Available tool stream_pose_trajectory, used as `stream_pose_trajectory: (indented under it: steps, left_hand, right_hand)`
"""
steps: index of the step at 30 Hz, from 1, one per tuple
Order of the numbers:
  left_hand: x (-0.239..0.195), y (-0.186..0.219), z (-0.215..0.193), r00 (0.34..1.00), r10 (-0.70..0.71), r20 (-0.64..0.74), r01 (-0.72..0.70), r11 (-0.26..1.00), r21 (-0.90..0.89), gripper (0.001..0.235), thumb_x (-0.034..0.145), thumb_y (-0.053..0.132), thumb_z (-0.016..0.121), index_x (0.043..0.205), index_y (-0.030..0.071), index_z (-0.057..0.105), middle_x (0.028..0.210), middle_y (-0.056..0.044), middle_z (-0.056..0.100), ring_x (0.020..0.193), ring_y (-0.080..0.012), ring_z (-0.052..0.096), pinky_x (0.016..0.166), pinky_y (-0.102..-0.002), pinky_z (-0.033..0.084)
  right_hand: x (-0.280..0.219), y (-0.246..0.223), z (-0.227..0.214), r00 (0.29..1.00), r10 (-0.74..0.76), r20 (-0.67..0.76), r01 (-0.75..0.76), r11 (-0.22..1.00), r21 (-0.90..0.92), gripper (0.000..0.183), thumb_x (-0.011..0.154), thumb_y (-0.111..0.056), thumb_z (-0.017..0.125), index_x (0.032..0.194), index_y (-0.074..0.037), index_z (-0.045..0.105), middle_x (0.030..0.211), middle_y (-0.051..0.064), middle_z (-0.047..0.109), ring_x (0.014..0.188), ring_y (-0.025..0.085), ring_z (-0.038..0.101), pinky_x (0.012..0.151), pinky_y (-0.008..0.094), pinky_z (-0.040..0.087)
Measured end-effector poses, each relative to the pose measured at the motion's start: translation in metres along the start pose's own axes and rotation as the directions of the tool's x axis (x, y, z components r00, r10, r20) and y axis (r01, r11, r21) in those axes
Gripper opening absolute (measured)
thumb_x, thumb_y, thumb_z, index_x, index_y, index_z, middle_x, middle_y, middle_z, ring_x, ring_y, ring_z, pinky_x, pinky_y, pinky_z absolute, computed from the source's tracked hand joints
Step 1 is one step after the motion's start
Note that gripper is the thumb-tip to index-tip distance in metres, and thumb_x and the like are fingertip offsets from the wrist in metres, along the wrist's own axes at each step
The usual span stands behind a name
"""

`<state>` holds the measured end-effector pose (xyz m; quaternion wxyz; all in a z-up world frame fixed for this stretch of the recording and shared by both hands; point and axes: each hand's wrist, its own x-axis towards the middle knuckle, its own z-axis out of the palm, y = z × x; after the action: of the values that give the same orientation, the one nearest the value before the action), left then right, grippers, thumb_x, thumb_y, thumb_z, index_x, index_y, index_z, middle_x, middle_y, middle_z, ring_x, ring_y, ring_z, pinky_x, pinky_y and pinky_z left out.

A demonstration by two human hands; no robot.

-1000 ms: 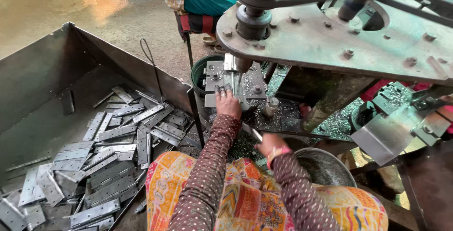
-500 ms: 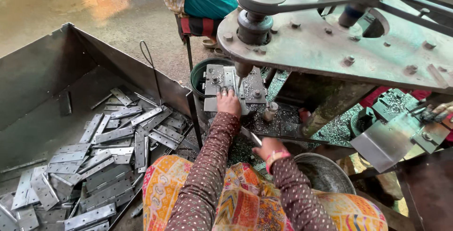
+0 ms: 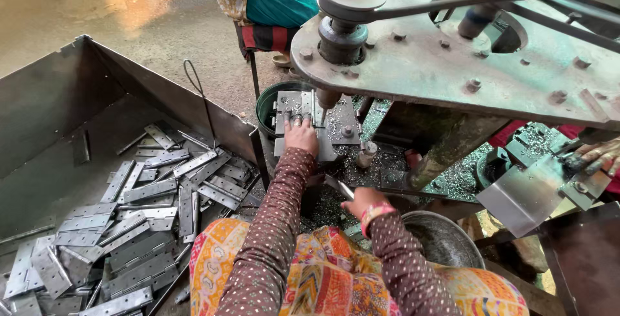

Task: The person picks up metal plates from a bin, positions them one by one into a jig on a machine, and pulls a lever to drill holes into the plates.

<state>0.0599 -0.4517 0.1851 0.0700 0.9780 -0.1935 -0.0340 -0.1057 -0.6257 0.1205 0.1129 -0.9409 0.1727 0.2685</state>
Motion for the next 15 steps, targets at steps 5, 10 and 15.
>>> stream_pose_trajectory:
  steps: [5,10,15]
  left_hand:
    - [0.010,0.000,-0.002,0.998,0.022,-0.058,-0.024,0.999,-0.040,0.023,0.099,0.019,0.054,0.101,0.007,0.073,0.146,-0.012,0.049,0.139,-0.0290,0.042,0.121,-0.057,0.014]
    - [0.001,-0.007,-0.011,0.999,0.038,-0.008,-0.038,0.999,0.013,0.020,0.096,0.018,0.059,0.107,0.010,0.073,0.147,-0.008,0.053,0.136,-0.0241,0.048,0.124,-0.055,0.018]
    - [-0.048,0.018,-0.018,0.970,0.174,0.169,-0.221,0.922,0.319,0.025,0.096,0.026,0.058,0.106,0.010,0.075,0.142,-0.014,0.049,0.136,-0.0245,0.041,0.121,-0.059,0.013]
  right_hand:
    - [-0.020,0.030,0.080,0.935,-0.120,-0.334,0.174,0.975,0.136,0.042,0.088,-0.048,0.068,0.091,-0.006,0.070,0.079,0.016,0.072,0.071,0.031,0.071,0.067,0.044,0.057]
    - [-0.022,0.023,0.063,0.930,-0.144,-0.338,0.178,0.981,0.073,0.046,0.084,-0.051,0.072,0.089,-0.006,0.065,0.076,0.016,0.069,0.073,0.037,0.067,0.066,0.050,0.053]
    - [-0.039,-0.008,-0.014,0.828,-0.061,-0.557,0.216,0.952,0.217,0.043,0.092,-0.049,0.063,0.103,-0.007,0.062,0.097,0.014,0.069,0.081,0.032,0.071,0.074,0.045,0.057]
